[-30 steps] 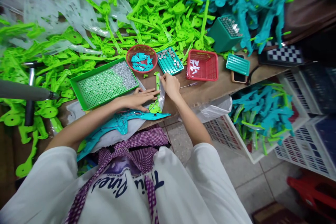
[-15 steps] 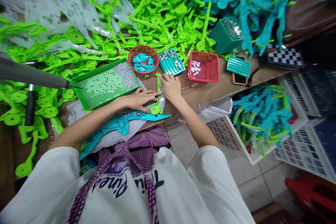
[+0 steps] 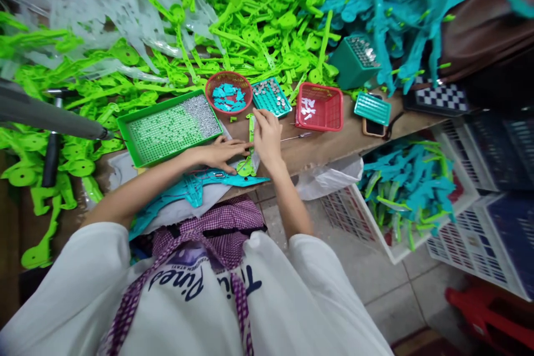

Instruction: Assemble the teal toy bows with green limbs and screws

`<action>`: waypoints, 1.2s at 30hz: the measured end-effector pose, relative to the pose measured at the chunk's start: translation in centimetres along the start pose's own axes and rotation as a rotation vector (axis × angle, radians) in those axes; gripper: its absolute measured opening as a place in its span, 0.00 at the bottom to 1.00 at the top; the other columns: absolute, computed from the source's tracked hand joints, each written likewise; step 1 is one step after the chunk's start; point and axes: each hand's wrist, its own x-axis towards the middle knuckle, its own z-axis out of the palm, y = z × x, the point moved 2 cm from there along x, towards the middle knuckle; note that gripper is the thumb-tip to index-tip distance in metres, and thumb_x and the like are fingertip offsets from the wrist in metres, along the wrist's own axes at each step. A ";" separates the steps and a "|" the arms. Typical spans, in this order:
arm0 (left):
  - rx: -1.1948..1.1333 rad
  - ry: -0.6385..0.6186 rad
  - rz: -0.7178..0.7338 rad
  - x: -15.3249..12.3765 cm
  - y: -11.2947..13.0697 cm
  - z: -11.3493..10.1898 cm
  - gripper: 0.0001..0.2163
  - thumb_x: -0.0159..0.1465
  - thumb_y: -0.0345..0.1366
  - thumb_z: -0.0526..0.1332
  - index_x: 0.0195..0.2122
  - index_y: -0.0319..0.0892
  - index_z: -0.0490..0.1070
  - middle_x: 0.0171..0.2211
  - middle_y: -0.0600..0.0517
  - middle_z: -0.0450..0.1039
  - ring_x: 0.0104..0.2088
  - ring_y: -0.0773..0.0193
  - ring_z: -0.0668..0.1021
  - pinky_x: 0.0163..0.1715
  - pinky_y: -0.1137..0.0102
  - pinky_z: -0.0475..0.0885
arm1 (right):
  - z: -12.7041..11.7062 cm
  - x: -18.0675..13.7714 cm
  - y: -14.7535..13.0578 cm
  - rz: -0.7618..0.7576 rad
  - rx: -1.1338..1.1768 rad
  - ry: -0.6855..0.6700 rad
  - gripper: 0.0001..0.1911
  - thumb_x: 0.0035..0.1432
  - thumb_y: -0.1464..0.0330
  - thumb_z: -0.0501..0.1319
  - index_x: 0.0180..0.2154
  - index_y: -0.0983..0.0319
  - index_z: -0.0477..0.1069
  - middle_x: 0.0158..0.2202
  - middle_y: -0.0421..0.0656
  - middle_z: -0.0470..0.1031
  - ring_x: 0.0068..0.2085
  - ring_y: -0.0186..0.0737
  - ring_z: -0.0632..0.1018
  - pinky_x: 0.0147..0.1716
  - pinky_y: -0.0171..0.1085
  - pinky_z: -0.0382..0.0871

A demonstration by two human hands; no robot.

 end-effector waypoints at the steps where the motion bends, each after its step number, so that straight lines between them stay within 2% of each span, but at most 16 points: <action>1: 0.002 0.003 -0.001 0.0 -0.1 0.1 0.36 0.60 0.47 0.65 0.69 0.49 0.59 0.76 0.44 0.46 0.74 0.40 0.52 0.69 0.42 0.40 | -0.2 0.2 -1.2 -0.023 0.095 0.072 0.24 0.73 0.62 0.44 0.61 0.54 0.70 0.59 0.49 0.71 0.61 0.49 0.70 0.60 0.54 0.65; 5: 0.007 0.010 -0.016 0.1 -0.1 0.1 0.38 0.61 0.51 0.64 0.71 0.47 0.56 0.74 0.42 0.52 0.73 0.38 0.53 0.68 0.42 0.41 | -0.5 2.3 -7.3 -0.160 0.448 0.266 0.23 0.73 0.54 0.46 0.59 0.50 0.71 0.56 0.45 0.72 0.61 0.46 0.71 0.63 0.55 0.66; 7: 0.017 0.018 -0.014 0.1 -0.1 0.2 0.40 0.61 0.51 0.64 0.72 0.48 0.53 0.74 0.43 0.52 0.73 0.39 0.53 0.69 0.43 0.41 | -0.7 3.4 -9.8 -0.217 0.557 0.263 0.23 0.73 0.53 0.46 0.58 0.51 0.71 0.55 0.45 0.73 0.60 0.44 0.73 0.62 0.53 0.69; 9: 0.024 0.023 -0.012 0.1 -0.2 0.3 0.41 0.61 0.50 0.64 0.73 0.49 0.51 0.74 0.43 0.52 0.73 0.40 0.52 0.69 0.43 0.41 | -1.4 3.5 -10.5 -0.252 0.614 0.213 0.21 0.73 0.54 0.48 0.56 0.52 0.73 0.53 0.44 0.75 0.58 0.43 0.75 0.59 0.51 0.71; 11: 0.018 0.024 -0.018 0.2 -0.3 0.5 0.43 0.61 0.49 0.65 0.74 0.50 0.47 0.74 0.43 0.52 0.73 0.39 0.52 0.69 0.41 0.40 | -2.2 2.3 -8.9 -0.264 0.609 0.148 0.17 0.72 0.58 0.52 0.51 0.54 0.75 0.50 0.43 0.77 0.54 0.42 0.77 0.56 0.50 0.73; 14: 0.000 0.025 -0.014 0.2 -0.5 0.7 0.47 0.59 0.47 0.66 0.76 0.51 0.41 0.75 0.44 0.49 0.73 0.40 0.51 0.68 0.41 0.39 | -3.1 -1.4 -3.7 -0.238 0.476 0.006 0.11 0.67 0.67 0.57 0.42 0.56 0.79 0.42 0.43 0.79 0.47 0.42 0.79 0.51 0.48 0.73; 17: -0.009 0.014 0.007 0.2 -0.6 0.7 0.46 0.59 0.47 0.66 0.75 0.54 0.43 0.76 0.47 0.45 0.74 0.41 0.51 0.69 0.43 0.39 | -2.9 -5.7 0.9 -0.216 0.285 -0.224 0.13 0.63 0.72 0.57 0.39 0.57 0.80 0.43 0.45 0.79 0.47 0.45 0.78 0.50 0.48 0.71; 19: -0.006 0.013 0.019 0.2 -0.5 0.7 0.44 0.59 0.48 0.65 0.75 0.55 0.45 0.77 0.48 0.43 0.74 0.41 0.50 0.69 0.44 0.39 | -2.4 -7.9 2.2 -0.236 0.170 -0.326 0.15 0.63 0.73 0.55 0.41 0.56 0.81 0.48 0.47 0.79 0.50 0.47 0.77 0.51 0.48 0.68; 22: 0.003 0.017 0.028 0.2 -0.5 0.7 0.44 0.60 0.49 0.65 0.75 0.54 0.45 0.77 0.48 0.42 0.74 0.41 0.49 0.70 0.45 0.37 | -1.9 -9.2 2.3 -0.305 0.037 -0.395 0.17 0.67 0.72 0.53 0.46 0.56 0.81 0.54 0.49 0.76 0.56 0.49 0.74 0.52 0.48 0.64; 25: 0.006 0.007 0.020 0.2 -0.4 0.7 0.46 0.60 0.50 0.65 0.76 0.54 0.41 0.77 0.49 0.41 0.74 0.42 0.49 0.70 0.46 0.36 | -1.7 -8.9 1.8 -0.368 -0.071 -0.446 0.19 0.68 0.71 0.53 0.51 0.56 0.79 0.59 0.50 0.74 0.58 0.50 0.72 0.52 0.48 0.61; 30: -0.012 0.003 0.007 0.2 -0.2 0.4 0.52 0.60 0.49 0.66 0.76 0.54 0.30 0.77 0.48 0.41 0.74 0.44 0.50 0.70 0.45 0.38 | -1.9 -7.7 1.4 -0.451 -0.215 -0.540 0.18 0.69 0.71 0.53 0.53 0.55 0.78 0.61 0.48 0.74 0.58 0.50 0.71 0.51 0.48 0.57; 36: -0.015 -0.002 0.008 0.1 0.0 0.2 0.53 0.59 0.49 0.66 0.76 0.54 0.30 0.77 0.48 0.40 0.74 0.45 0.50 0.70 0.46 0.38 | -1.9 -7.4 0.8 -0.516 -0.333 -0.573 0.18 0.68 0.71 0.54 0.54 0.55 0.77 0.61 0.48 0.74 0.57 0.51 0.70 0.51 0.50 0.54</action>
